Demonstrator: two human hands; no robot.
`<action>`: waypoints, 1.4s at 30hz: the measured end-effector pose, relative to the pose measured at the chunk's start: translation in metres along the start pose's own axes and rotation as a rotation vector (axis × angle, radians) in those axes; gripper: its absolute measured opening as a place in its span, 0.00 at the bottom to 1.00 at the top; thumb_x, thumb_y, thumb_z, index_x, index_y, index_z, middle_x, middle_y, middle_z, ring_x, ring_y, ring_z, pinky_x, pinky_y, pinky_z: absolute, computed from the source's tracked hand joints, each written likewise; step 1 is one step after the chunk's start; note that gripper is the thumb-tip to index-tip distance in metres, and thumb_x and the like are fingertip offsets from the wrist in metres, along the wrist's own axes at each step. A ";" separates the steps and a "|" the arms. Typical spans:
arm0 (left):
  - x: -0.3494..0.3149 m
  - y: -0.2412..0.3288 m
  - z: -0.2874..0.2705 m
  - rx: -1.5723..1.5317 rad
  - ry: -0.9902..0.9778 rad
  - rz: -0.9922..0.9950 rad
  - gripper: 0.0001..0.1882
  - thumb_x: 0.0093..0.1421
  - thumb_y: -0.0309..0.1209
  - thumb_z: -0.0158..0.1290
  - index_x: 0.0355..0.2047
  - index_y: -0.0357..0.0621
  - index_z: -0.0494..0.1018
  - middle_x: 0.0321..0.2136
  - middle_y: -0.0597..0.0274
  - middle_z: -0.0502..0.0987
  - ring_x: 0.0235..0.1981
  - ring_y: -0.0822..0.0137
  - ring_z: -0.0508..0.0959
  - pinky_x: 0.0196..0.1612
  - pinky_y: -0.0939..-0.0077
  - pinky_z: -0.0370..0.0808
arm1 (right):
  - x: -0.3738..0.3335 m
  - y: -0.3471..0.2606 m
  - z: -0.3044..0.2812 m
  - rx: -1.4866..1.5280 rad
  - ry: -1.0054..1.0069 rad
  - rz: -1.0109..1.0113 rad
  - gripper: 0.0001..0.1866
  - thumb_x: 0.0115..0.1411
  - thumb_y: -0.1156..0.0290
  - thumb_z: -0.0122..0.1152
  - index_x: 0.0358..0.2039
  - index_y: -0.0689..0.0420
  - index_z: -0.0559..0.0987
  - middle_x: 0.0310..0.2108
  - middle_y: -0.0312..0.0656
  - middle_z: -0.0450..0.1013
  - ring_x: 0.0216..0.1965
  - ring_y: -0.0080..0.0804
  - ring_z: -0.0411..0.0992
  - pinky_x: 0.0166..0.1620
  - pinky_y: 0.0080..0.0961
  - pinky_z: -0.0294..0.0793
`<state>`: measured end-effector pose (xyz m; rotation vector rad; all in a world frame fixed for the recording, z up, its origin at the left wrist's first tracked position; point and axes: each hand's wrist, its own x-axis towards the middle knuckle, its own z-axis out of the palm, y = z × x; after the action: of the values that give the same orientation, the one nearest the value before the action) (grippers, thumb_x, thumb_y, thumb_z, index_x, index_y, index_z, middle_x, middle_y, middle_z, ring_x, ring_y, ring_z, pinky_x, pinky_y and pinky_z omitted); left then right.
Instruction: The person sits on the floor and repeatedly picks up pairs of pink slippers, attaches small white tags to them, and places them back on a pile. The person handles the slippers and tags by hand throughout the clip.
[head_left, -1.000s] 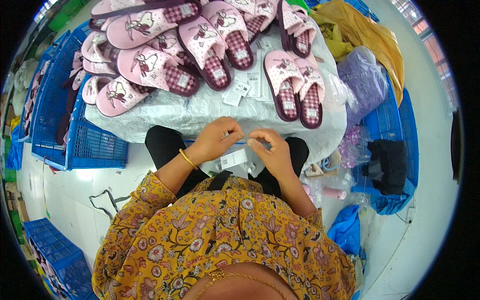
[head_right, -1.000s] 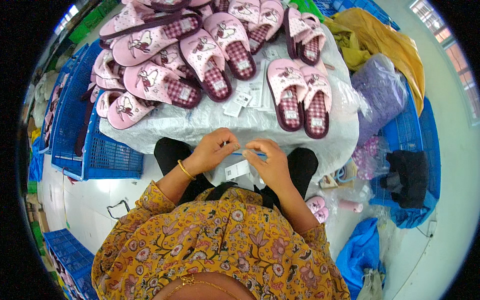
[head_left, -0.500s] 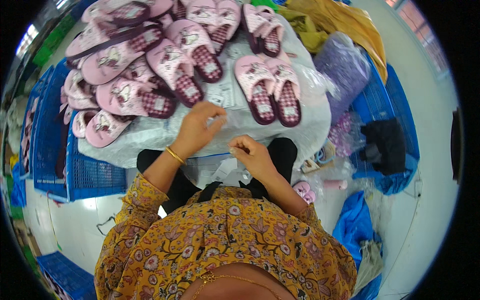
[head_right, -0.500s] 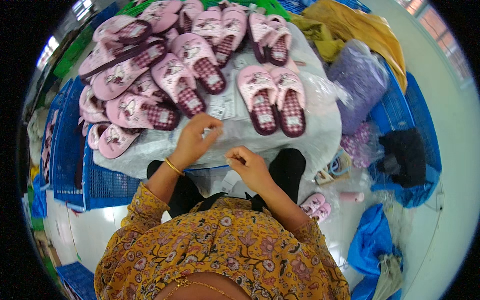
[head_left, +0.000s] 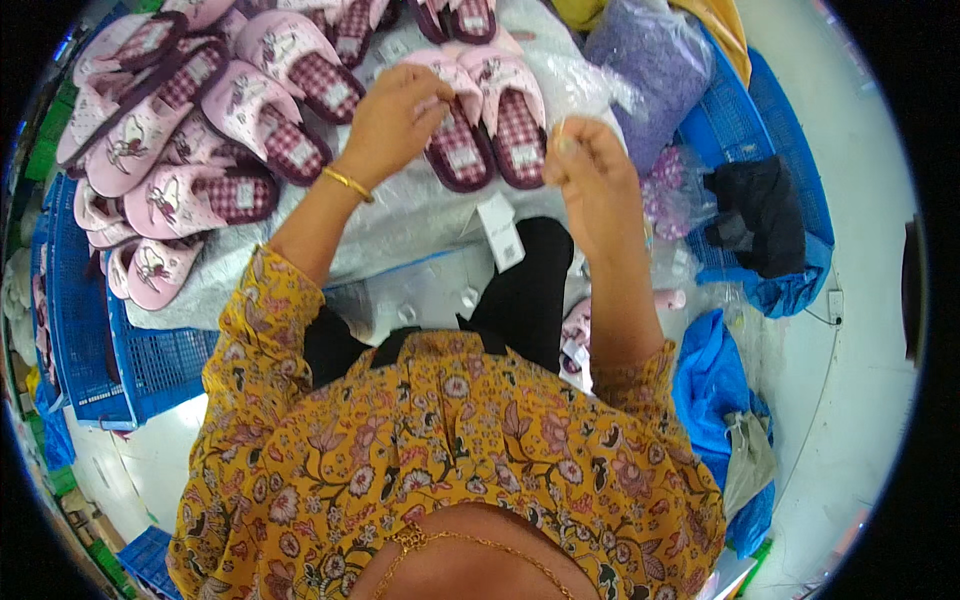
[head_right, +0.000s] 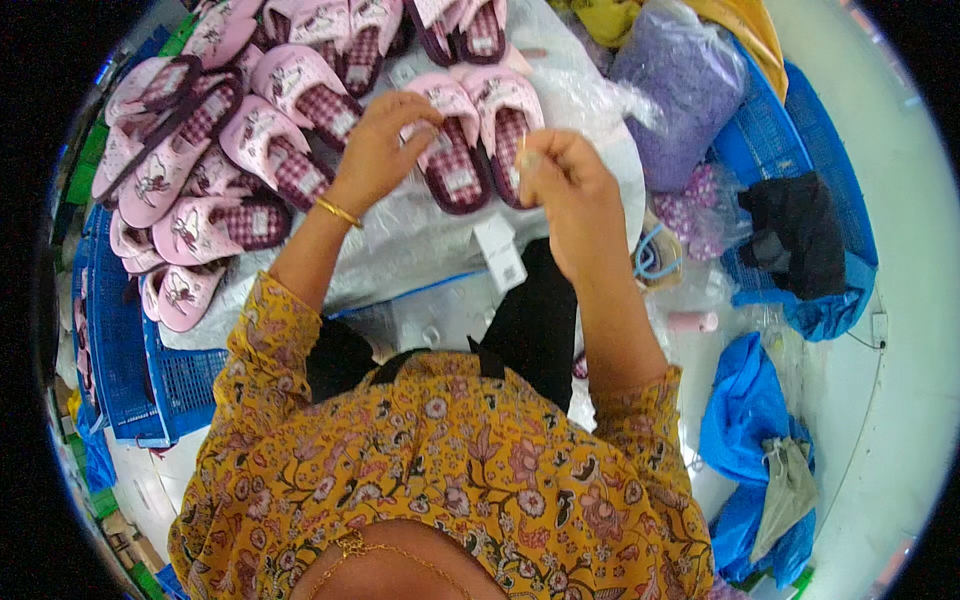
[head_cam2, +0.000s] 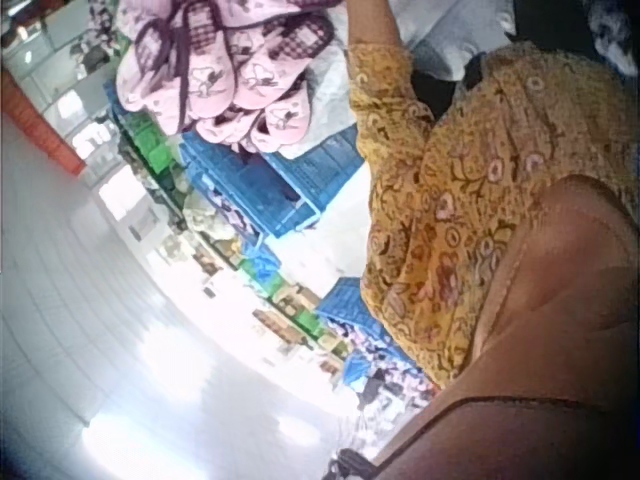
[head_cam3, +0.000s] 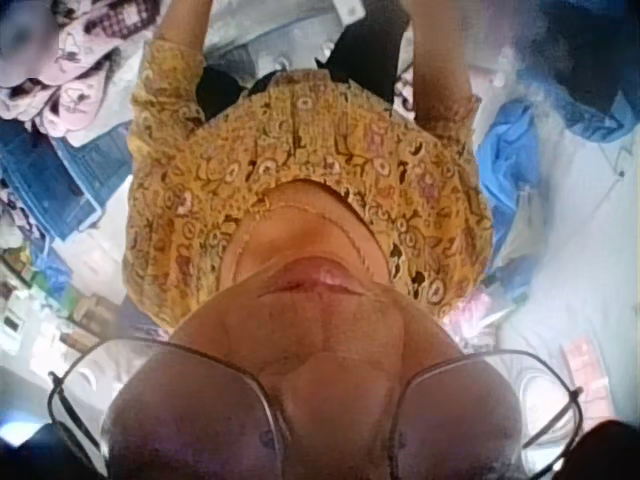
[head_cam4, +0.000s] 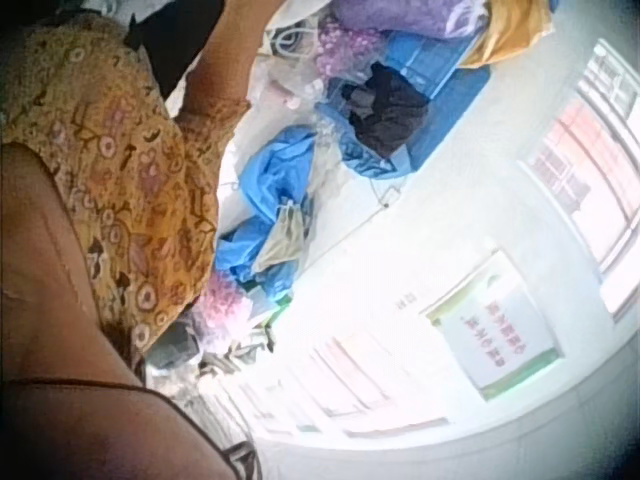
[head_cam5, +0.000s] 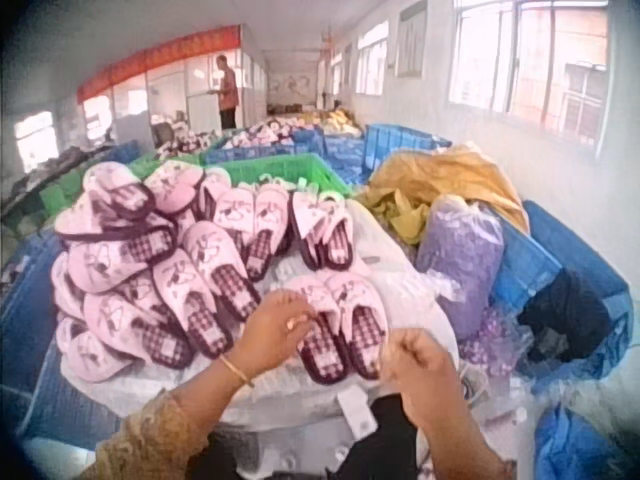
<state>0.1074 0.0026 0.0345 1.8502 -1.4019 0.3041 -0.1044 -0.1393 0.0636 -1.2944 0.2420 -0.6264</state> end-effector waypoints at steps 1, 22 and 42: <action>-0.001 0.003 0.002 -0.008 0.014 -0.004 0.08 0.55 0.26 0.58 0.37 0.44 0.78 0.40 0.58 0.76 0.45 0.56 0.75 0.51 0.67 0.71 | 0.004 0.001 -0.003 0.089 -0.014 0.020 0.09 0.62 0.75 0.59 0.42 0.62 0.75 0.32 0.34 0.72 0.28 0.19 0.67 0.34 0.16 0.67; -0.001 0.012 0.019 0.077 -0.020 0.090 0.09 0.55 0.25 0.58 0.38 0.45 0.78 0.43 0.59 0.76 0.45 0.56 0.75 0.49 0.68 0.72 | 0.048 0.018 -0.028 0.158 -0.057 -0.005 0.12 0.61 0.70 0.63 0.43 0.62 0.76 0.31 0.35 0.73 0.29 0.21 0.68 0.37 0.19 0.68; -0.081 0.105 0.026 -0.741 -0.462 -0.421 0.23 0.54 0.28 0.64 0.51 0.40 0.72 0.41 0.67 0.77 0.42 0.76 0.75 0.48 0.78 0.73 | 0.009 -0.068 -0.008 0.681 -0.491 -0.005 0.06 0.67 0.72 0.54 0.43 0.58 0.74 0.34 0.34 0.68 0.30 0.19 0.62 0.38 0.19 0.65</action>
<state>-0.0232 0.0322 0.0138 1.5517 -1.1330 -0.7985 -0.1212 -0.1599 0.1271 -0.7489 -0.3571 -0.3286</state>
